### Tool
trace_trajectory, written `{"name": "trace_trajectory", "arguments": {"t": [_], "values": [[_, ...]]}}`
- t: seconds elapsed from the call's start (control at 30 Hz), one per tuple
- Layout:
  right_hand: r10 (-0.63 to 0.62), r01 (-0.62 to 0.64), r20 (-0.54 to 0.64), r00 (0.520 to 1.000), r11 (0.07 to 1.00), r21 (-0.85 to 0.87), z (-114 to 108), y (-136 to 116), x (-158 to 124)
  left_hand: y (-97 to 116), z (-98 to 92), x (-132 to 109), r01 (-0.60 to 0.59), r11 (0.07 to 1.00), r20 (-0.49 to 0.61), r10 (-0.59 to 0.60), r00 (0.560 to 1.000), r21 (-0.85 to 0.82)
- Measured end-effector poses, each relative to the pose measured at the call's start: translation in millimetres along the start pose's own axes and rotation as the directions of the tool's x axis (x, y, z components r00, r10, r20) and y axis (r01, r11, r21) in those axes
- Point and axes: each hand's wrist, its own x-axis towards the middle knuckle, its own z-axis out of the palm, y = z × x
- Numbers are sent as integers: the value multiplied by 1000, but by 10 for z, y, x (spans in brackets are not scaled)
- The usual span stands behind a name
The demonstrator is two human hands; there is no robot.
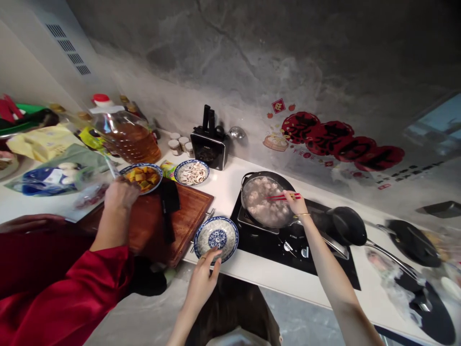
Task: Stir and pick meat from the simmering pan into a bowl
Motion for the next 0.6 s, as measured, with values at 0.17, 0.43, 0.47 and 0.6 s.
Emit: {"name": "trace_trajectory", "arguments": {"t": [0.17, 0.43, 0.47, 0.6], "values": [[-128, 109, -165, 978, 987, -118, -3, -173, -909, -22, -2, 24, -15, 1000, 6, 15, 1000, -4], [82, -54, -425, 901, 996, 78, 305, 83, -2173, 9, 123, 49, 10, 1000, 40, -9, 999, -22], [118, -84, -429, 896, 992, 96, 314, 119, -2213, 44, 140, 57, 13, 1000, 53, -11, 999, -25], [148, -95, -429, 891, 985, 142, 292, 226, -2250, 177, 172, 107, 1, 1000, 124, 2, 992, -24]]}}
